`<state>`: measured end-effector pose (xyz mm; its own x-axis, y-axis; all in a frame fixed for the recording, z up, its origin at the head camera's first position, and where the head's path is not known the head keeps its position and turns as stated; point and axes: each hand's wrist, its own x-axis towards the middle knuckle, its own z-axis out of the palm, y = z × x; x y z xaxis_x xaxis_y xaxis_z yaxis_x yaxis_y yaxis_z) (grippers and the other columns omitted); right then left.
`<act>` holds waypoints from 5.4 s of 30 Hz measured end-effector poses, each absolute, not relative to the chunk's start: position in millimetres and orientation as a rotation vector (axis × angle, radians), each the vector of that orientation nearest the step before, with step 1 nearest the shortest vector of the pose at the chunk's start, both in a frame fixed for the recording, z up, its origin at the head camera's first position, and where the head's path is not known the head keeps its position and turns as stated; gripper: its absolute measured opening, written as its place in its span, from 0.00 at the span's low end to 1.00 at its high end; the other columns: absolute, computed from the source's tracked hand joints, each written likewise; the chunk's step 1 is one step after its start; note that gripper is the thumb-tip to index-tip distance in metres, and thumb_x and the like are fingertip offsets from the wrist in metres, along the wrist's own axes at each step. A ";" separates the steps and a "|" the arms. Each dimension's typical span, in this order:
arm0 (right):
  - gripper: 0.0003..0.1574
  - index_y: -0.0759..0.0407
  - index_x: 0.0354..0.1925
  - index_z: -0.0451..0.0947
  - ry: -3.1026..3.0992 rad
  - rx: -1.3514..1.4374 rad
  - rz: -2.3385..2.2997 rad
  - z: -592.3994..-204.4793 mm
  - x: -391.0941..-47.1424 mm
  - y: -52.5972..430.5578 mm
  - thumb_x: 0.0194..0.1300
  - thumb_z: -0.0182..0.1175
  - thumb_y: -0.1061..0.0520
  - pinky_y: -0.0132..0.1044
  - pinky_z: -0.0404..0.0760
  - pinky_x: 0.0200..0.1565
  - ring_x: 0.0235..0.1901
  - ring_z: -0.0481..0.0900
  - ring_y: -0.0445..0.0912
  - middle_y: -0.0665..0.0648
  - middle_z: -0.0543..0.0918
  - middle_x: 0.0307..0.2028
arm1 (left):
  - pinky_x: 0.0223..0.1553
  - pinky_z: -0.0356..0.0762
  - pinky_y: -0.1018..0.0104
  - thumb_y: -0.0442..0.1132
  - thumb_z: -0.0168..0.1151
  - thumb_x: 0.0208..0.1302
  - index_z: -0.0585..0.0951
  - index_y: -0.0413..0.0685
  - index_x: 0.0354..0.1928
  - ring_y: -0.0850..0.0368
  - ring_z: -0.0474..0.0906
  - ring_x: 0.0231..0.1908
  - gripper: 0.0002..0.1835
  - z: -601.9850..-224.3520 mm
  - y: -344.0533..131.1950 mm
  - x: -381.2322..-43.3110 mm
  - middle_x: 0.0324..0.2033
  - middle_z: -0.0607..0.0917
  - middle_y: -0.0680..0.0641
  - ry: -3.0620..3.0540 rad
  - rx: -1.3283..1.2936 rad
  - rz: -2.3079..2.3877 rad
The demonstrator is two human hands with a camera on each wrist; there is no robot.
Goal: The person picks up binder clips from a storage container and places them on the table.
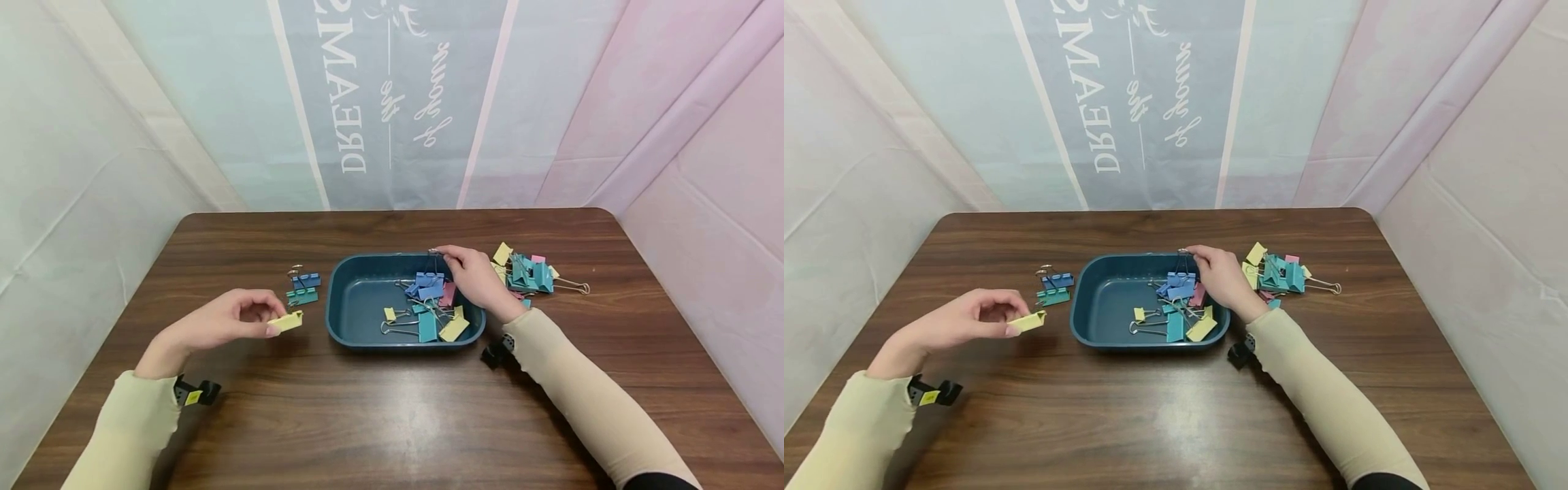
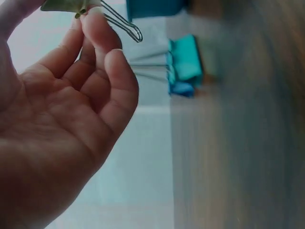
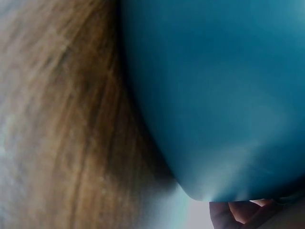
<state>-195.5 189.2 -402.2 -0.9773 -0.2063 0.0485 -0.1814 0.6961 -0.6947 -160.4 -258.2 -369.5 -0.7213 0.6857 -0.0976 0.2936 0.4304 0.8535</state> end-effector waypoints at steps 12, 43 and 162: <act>0.22 0.51 0.66 0.74 2.852 -0.322 -1.179 -402.4 -194.7 190.3 0.80 0.46 0.57 0.41 0.67 0.21 0.14 0.65 0.49 0.59 0.71 0.26 | 0.28 0.71 0.66 0.43 0.71 0.62 0.81 0.44 0.44 0.57 0.72 0.27 0.14 -379.5 -264.3 -160.9 0.27 0.78 0.51 2.384 0.680 0.953; 0.22 0.51 0.66 0.74 2.849 -0.335 -1.176 -400.3 -194.9 187.9 0.80 0.46 0.56 0.41 0.68 0.21 0.14 0.65 0.49 0.58 0.72 0.26 | 0.31 0.74 0.63 0.45 0.65 0.68 0.83 0.51 0.44 0.59 0.75 0.29 0.08 -370.5 -232.4 -159.6 0.30 0.80 0.56 2.802 0.682 0.836; 0.21 0.50 0.65 0.75 2.841 -0.304 -1.192 -400.8 -193.0 189.5 0.80 0.46 0.56 0.39 0.68 0.19 0.14 0.66 0.49 0.58 0.72 0.27 | 0.36 0.79 0.59 0.34 0.73 0.54 0.86 0.51 0.33 0.59 0.79 0.33 0.05 -393.7 -208.0 -151.7 0.34 0.80 0.54 2.994 0.848 0.642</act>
